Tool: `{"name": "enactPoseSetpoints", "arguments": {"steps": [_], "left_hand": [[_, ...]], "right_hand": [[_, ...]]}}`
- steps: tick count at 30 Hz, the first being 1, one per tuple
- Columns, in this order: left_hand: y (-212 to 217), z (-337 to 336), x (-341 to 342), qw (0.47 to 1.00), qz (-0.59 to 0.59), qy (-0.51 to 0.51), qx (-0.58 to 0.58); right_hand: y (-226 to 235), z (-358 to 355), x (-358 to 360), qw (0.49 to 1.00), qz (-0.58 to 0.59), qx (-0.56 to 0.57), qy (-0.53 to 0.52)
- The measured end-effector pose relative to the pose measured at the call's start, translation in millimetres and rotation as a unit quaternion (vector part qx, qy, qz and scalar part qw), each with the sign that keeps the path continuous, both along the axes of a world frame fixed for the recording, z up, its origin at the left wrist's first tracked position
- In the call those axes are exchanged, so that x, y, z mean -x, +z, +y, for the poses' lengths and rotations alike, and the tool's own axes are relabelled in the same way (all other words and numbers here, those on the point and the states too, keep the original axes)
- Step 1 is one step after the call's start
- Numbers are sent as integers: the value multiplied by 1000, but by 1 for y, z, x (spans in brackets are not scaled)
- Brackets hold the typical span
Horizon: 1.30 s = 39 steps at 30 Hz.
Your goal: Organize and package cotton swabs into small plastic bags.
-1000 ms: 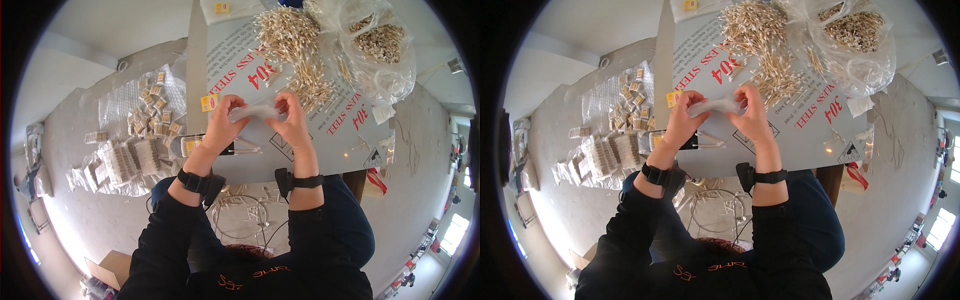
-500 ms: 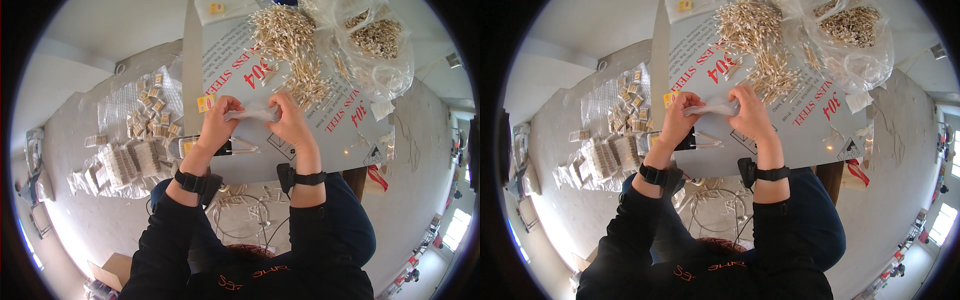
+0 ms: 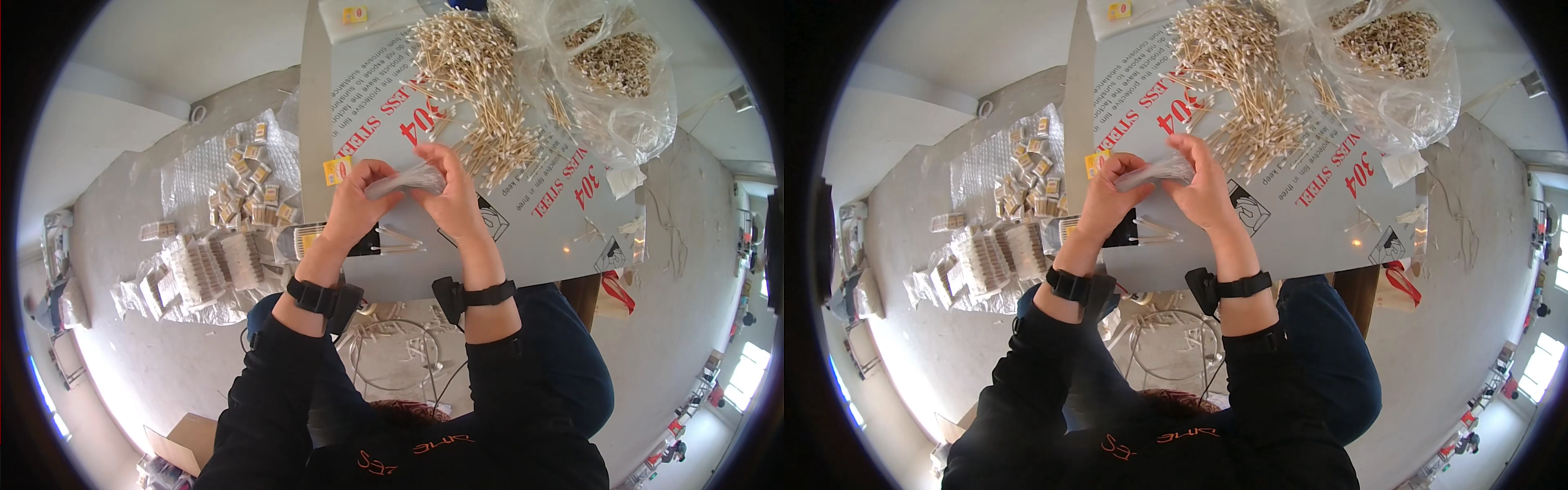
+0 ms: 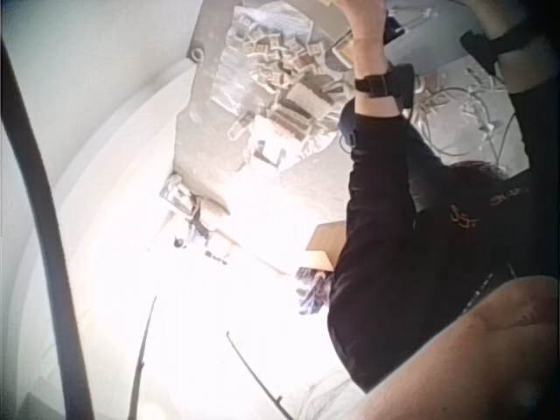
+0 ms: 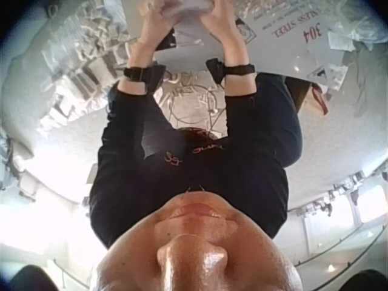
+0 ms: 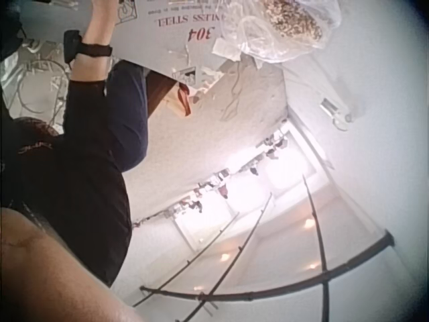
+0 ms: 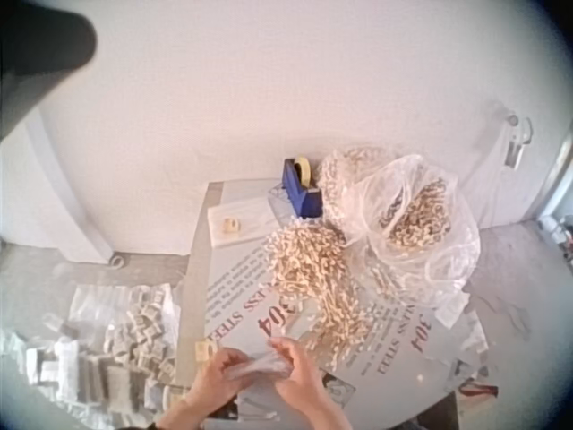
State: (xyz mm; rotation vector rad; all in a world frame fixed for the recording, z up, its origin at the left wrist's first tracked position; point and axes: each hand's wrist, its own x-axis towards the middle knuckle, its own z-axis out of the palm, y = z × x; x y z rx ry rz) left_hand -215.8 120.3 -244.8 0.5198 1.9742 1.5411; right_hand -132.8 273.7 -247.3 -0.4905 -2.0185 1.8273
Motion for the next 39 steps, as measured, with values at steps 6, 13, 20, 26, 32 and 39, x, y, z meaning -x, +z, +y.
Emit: {"name": "enactPoseSetpoints", "arguments": {"steps": [6, 13, 20, 26, 32, 39], "left_hand": [[-7, -2, 4, 998, -3, 27, -59], [-9, -10, 0, 997, 28, 29, -68], [-18, -4, -3, 993, -1, 52, -108], [-14, -6, -3, 992, -12, 70, -100], [-24, -6, -7, 985, -35, 62, -159], [-18, -7, -3, 979, -39, 94, -176]], "right_hand": [[-4, 9, -2, 994, -56, 55, 73], [5, 7, -10, 998, -65, -5, 1], [-15, -7, -4, 998, -22, 57, 24], [-11, 7, -8, 999, -9, -37, -6], [-15, -8, -6, 997, -46, 69, -7], [-8, -5, -5, 999, -8, 47, -13]]}}
